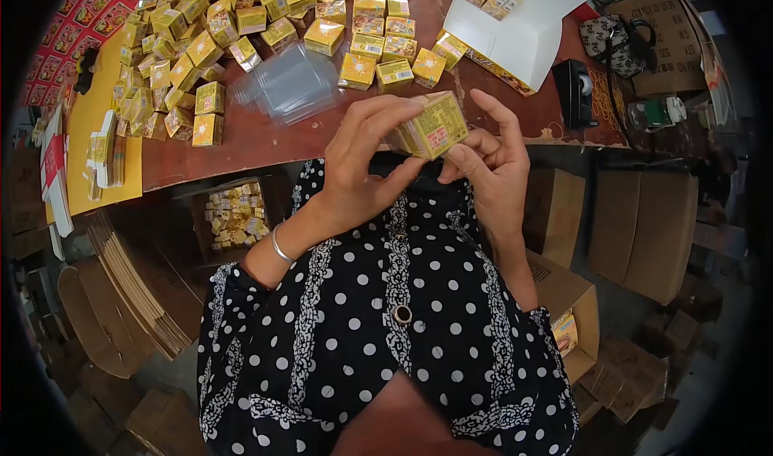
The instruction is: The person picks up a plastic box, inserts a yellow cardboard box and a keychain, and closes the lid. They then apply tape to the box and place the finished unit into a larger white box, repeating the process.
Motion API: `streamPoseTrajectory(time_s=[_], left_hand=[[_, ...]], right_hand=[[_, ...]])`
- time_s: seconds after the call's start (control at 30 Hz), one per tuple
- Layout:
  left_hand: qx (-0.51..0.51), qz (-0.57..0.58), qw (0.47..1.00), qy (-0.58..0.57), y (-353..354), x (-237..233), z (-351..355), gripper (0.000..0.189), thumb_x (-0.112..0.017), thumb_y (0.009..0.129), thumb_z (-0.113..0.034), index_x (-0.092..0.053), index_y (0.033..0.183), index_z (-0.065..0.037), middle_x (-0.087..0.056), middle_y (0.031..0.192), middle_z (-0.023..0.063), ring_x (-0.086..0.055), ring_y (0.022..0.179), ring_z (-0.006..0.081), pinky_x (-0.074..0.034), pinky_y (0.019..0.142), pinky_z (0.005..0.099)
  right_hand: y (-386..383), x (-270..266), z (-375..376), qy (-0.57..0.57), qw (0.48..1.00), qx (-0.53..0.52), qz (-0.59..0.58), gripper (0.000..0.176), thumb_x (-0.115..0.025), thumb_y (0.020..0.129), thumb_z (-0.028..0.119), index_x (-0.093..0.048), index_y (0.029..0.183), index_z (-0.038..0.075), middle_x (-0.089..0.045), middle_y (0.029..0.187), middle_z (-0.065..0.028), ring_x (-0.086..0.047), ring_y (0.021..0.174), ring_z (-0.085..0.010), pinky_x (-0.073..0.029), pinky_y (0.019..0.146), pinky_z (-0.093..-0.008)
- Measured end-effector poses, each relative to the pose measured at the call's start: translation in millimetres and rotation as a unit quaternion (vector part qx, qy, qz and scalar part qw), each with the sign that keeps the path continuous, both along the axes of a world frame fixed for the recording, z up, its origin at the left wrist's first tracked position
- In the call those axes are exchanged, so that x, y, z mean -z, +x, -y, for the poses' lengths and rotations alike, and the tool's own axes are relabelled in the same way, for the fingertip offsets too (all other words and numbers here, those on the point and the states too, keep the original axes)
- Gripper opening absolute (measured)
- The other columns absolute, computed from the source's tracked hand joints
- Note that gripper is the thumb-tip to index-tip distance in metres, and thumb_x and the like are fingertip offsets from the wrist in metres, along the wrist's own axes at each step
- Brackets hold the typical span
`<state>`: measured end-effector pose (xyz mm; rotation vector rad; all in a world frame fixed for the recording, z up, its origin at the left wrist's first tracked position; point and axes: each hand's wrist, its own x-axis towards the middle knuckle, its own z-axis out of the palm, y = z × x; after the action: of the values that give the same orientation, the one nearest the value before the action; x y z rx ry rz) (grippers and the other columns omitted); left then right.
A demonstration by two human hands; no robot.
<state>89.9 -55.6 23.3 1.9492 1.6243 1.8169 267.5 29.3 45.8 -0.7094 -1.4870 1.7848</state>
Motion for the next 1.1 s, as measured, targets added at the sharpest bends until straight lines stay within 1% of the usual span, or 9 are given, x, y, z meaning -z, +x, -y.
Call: streamPoseTrajectory(time_s=[0.1,0.27,0.43,0.6,0.63,0.77,0.87,1.03,1.1], left_hand=[[0.012,0.073,0.996,-0.043,2,3,4,0.064,-0.086,0.071,0.002,-0.06,0.13,-0.002,-0.061,0.124,0.0149,-0.065,0.11,0.0272,-0.058,0.087,0.0346],[0.096,0.287,0.94,-0.159,9,7,3,0.063,-0.085,0.076,-0.002,-0.058,0.133,-0.002,-0.057,0.123,0.0076,-0.063,0.107,0.0147,-0.059,0.09,0.0285],[0.109,0.332,0.918,-0.19,8,8,1,0.065,-0.084,0.077,0.0,-0.056,0.135,-0.001,-0.056,0.123,0.0071,-0.064,0.106,0.0159,-0.058,0.093,0.0288],[0.12,0.294,0.936,-0.154,9,-2,-2,0.066,-0.084,0.078,-0.001,-0.055,0.137,-0.002,-0.058,0.127,0.0079,-0.064,0.113,0.0182,-0.057,0.095,0.0311],[0.109,0.278,0.942,-0.151,8,-6,-4,0.067,-0.084,0.077,0.0,-0.055,0.137,-0.002,-0.06,0.126,0.0096,-0.064,0.115,0.0217,-0.057,0.094,0.0327],[0.065,0.078,0.99,-0.094,1,-7,-18,0.064,-0.084,0.074,-0.001,-0.059,0.133,-0.003,-0.065,0.121,0.0137,-0.065,0.116,0.0303,-0.055,0.097,0.0408],[0.063,-0.151,0.986,0.03,-7,3,-36,0.051,-0.079,0.076,-0.004,-0.064,0.125,-0.004,-0.065,0.12,0.0146,-0.065,0.116,0.0313,-0.051,0.103,0.0463],[0.144,-0.253,0.952,0.091,-3,1,-46,0.031,-0.072,0.081,-0.008,-0.067,0.112,-0.009,-0.061,0.124,0.0078,-0.061,0.123,0.0269,-0.048,0.11,0.0484],[0.154,-0.272,0.944,0.108,-1,2,-51,0.031,-0.073,0.081,-0.009,-0.067,0.112,-0.01,-0.06,0.126,0.0076,-0.061,0.124,0.0267,-0.048,0.11,0.0478]], right_hand=[[-1,7,-1,0.088,0.99,0.054,0.099,0.061,-0.072,0.092,0.001,-0.042,0.146,0.0,-0.067,0.101,-0.0091,-0.066,0.086,-0.0127,-0.058,0.072,-0.0255],[0,8,-25,0.602,0.791,0.075,0.083,0.036,-0.079,0.078,-0.004,-0.071,0.113,0.004,-0.061,0.126,-0.0172,-0.06,0.119,-0.03,-0.054,0.095,-0.0384],[0,10,-45,0.561,0.82,-0.004,0.111,0.034,-0.079,0.083,0.01,-0.073,0.117,0.008,-0.054,0.141,-0.0213,-0.055,0.13,-0.0343,-0.049,0.103,-0.0429],[9,3,-66,0.091,0.983,-0.158,-0.031,0.085,-0.084,0.081,0.044,-0.051,0.148,0.002,-0.047,0.15,-0.0174,-0.053,0.131,-0.0281,-0.048,0.103,-0.0389],[13,1,-75,0.157,0.979,-0.126,0.01,0.102,-0.081,0.081,0.057,-0.04,0.154,-0.001,-0.052,0.143,-0.0162,-0.06,0.119,-0.0214,-0.053,0.092,-0.0312],[25,-31,-90,0.282,0.923,-0.162,0.205,0.096,-0.065,0.091,0.065,-0.036,0.155,0.001,-0.06,0.128,-0.0144,-0.064,0.097,-0.0128,-0.052,0.072,-0.0223],[20,-28,-87,0.065,0.972,-0.147,0.173,0.067,-0.04,0.107,0.056,-0.055,0.138,-0.002,-0.063,0.099,-0.0061,-0.061,0.072,-0.0054,-0.045,0.054,-0.0197],[11,-5,-110,-0.085,0.972,-0.184,0.122,0.058,-0.049,0.106,0.048,-0.059,0.134,-0.002,-0.067,0.096,-0.0018,-0.06,0.077,-0.0039,-0.044,0.056,-0.0189],[12,-1,-129,0.0,0.937,-0.311,0.159,0.062,-0.065,0.097,0.044,-0.057,0.134,-0.004,-0.07,0.112,-0.0066,-0.066,0.096,-0.009,-0.053,0.077,-0.023]])
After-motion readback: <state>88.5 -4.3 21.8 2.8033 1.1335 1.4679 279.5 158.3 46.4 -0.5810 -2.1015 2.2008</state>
